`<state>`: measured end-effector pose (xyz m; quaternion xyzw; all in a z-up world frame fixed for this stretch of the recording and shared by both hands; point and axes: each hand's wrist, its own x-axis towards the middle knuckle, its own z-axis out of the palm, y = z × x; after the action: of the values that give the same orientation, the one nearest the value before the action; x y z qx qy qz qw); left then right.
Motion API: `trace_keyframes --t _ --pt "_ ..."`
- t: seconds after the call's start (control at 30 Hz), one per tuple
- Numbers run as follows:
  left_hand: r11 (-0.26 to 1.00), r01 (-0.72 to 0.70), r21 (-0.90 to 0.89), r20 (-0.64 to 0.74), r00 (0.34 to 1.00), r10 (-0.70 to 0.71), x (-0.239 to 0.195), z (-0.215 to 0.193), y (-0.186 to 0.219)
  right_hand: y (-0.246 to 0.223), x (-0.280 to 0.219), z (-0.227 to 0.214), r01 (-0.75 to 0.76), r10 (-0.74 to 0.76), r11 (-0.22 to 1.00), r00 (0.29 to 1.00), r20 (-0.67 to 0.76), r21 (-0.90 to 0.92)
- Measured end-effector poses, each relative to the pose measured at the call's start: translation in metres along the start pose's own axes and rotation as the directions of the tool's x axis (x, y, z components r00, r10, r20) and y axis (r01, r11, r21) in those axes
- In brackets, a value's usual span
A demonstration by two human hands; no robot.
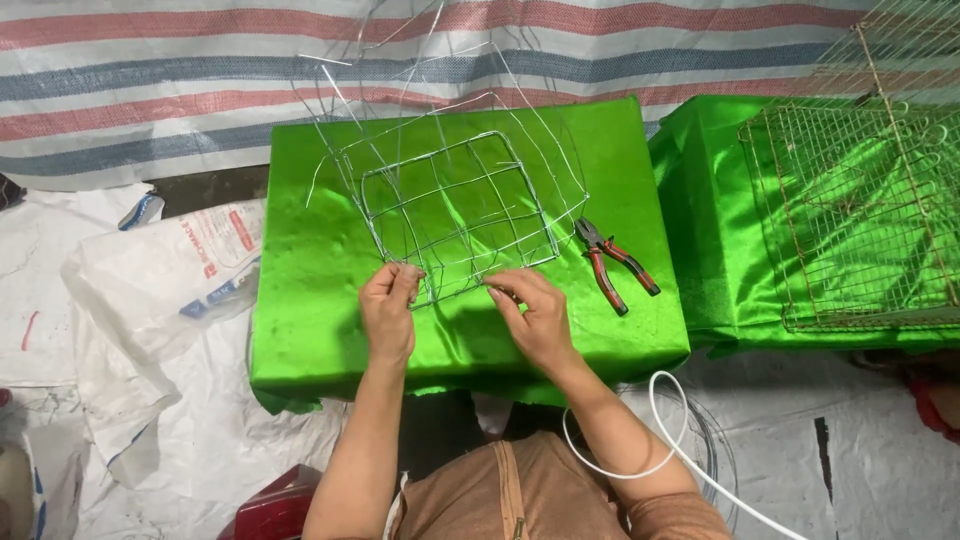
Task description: Joining wire mesh sections using thin wire and pliers to assemble a cage structure.
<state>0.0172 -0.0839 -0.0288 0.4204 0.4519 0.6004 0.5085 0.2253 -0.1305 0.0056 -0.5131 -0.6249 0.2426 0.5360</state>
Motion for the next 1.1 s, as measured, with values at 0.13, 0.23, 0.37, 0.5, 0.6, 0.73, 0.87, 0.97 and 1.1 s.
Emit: trace_keyframes --t 0.13,0.23,0.37,0.5,0.6,0.73,0.87,0.97,1.1 --pt "0.999 -0.038 -0.014 -0.008 0.999 0.037 0.001 0.002 0.002 -0.021 0.007 0.005 0.124 -0.132 0.982 0.99 -0.049 -0.146" --pt "0.998 -0.057 -0.03 -0.029 0.998 0.056 -0.002 0.006 0.011 -0.034 0.007 0.012 -0.1 0.096 0.992 0.994 0.059 0.072" --pt "1.0 -0.028 -0.013 -0.03 0.999 0.028 0.0 0.008 0.015 -0.038 0.02 0.016 0.313 -0.375 0.889 0.917 -0.139 -0.333" --pt "0.999 0.024 -0.034 0.042 0.999 -0.022 0.001 0.008 0.025 -0.045 0.041 0.017 0.459 -0.674 0.527 0.738 -0.023 -0.715" --pt "0.998 0.041 -0.042 0.097 0.995 -0.037 -0.004 0.021 0.063 -0.035 0.05 0.025 0.46 -0.746 0.367 0.665 0.039 -0.809" --pt "0.998 0.05 -0.048 0.136 0.99 -0.043 -0.006 0.026 0.075 -0.023 0.06 0.028 0.529 -0.806 0.315 0.587 0.072 -0.788" --pt "0.998 0.044 -0.05 0.13 0.991 -0.037 -0.001 0.025 0.058 -0.007 0.064 0.03 0.571 -0.827 0.261 0.549 0.125 -0.778" --pt "0.996 0.041 -0.074 0.125 0.992 -0.031 0.003 0.019 0.04 0.012 0.062 0.034 0.6 -0.826 0.234 0.538 0.169 -0.765" --pt "0.995 0.032 -0.099 0.111 0.994 -0.021 0.007 0.017 0.027 0.01 0.057 0.032 0.659 -0.817 0.243 0.534 0.216 -0.712"
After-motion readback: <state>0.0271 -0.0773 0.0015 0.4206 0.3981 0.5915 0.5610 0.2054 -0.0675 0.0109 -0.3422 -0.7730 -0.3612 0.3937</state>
